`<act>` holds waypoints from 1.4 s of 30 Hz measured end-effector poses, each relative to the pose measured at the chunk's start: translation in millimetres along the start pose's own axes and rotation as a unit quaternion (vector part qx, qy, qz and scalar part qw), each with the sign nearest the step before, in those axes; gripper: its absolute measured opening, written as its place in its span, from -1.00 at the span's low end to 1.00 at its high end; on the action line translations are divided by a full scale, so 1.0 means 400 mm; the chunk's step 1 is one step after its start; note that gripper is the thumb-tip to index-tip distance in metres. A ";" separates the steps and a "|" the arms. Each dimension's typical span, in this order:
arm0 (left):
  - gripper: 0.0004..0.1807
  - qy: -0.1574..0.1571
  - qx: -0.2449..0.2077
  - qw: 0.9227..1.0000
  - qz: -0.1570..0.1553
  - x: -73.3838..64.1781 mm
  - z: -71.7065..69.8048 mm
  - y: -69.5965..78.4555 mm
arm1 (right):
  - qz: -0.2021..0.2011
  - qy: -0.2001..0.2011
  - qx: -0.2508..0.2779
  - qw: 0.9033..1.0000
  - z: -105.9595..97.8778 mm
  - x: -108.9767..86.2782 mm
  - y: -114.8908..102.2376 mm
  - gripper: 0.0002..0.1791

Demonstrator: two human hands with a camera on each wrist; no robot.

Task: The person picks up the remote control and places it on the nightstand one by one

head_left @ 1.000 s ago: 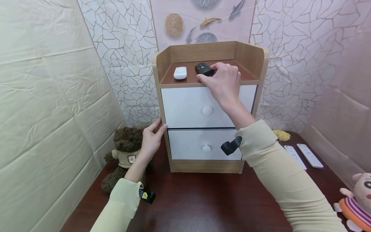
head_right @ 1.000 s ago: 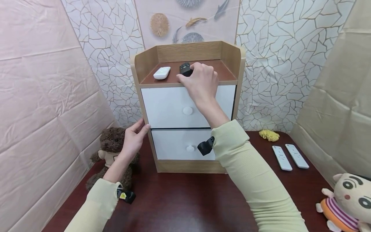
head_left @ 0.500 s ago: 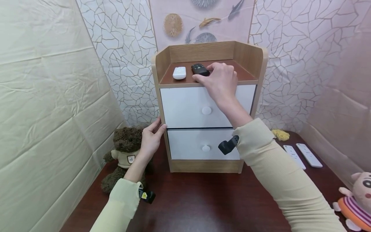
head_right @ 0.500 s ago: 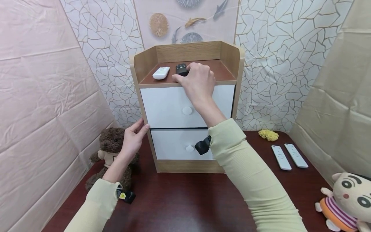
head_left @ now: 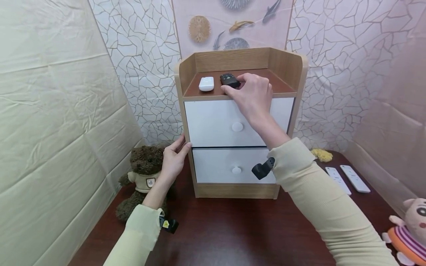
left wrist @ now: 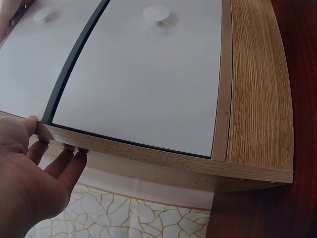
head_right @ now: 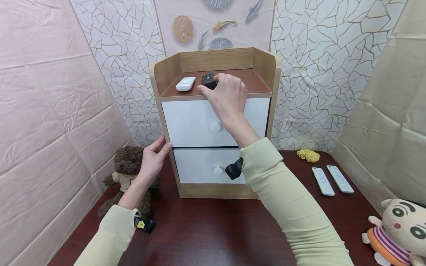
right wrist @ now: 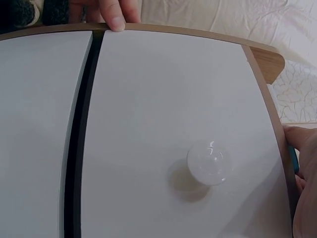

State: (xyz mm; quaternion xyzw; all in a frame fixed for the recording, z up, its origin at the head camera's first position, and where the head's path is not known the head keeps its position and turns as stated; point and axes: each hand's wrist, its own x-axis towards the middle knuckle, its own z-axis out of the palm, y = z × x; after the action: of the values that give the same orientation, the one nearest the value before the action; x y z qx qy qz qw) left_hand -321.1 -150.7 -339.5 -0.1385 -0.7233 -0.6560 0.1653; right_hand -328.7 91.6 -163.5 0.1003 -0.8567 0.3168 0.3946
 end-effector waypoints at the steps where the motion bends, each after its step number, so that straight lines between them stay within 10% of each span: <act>1: -0.37 0.000 -0.001 1.000 -0.001 0.000 0.000 0.000 | -0.003 0.002 0.002 1.000 0.002 -0.001 0.001 -0.44; 26: -0.38 -0.002 0.029 1.000 -0.009 -0.003 0.000 -0.008 | -0.042 -0.007 0.037 0.998 -0.008 -0.010 0.021 -0.55; 42: -0.36 -0.005 0.025 1.000 -0.005 -0.002 -0.006 0.003 | -0.187 0.114 0.086 0.972 -0.216 -0.089 0.152 -0.64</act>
State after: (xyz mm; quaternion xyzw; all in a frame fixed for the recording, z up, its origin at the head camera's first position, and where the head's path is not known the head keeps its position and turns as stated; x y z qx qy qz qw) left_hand -319.7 -153.0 -338.8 -0.1336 -0.7407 -0.6383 0.1619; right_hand -277.4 189.8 -175.8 0.2559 -0.7415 0.3191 0.5318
